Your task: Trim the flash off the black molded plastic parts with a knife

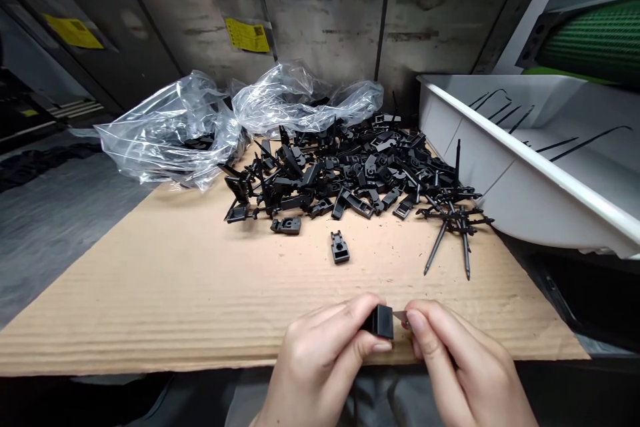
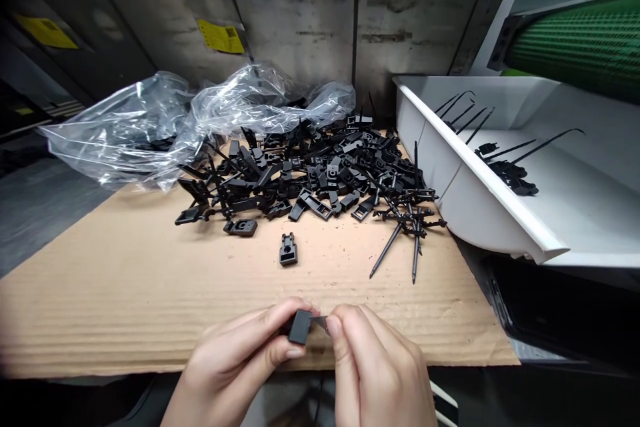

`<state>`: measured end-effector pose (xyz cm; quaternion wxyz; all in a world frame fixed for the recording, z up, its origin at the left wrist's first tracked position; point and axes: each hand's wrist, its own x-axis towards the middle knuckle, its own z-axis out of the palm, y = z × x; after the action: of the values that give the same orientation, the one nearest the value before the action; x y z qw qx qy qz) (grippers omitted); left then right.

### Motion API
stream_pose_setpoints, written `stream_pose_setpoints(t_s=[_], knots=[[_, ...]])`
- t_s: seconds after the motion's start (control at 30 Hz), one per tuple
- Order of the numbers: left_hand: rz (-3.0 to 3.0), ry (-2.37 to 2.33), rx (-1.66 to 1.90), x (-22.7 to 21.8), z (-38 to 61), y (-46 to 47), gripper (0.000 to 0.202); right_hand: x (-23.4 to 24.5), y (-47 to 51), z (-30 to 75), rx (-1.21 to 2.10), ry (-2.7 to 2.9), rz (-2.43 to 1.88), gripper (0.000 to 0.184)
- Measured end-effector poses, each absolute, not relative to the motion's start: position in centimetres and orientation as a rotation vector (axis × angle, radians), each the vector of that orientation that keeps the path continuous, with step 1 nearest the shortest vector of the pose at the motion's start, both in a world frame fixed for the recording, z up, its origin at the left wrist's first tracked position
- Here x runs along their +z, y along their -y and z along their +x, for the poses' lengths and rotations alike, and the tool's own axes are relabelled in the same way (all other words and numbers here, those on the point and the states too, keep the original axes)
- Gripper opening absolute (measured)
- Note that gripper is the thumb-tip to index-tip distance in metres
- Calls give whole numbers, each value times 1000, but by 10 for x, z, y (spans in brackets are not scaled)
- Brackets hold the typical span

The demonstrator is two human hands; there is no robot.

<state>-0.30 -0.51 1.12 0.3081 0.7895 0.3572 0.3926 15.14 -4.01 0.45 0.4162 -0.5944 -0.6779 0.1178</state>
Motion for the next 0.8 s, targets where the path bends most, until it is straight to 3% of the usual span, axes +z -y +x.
stream_pose_setpoints(t_s=[0.4,0.8], knots=[[2139,-830,1021,10,-4,-1,15,7,39,161,168,1902,-1347,13],[2141,-854,1081,9,-2,1,15,13,48,160,573,1781,-1425,19]])
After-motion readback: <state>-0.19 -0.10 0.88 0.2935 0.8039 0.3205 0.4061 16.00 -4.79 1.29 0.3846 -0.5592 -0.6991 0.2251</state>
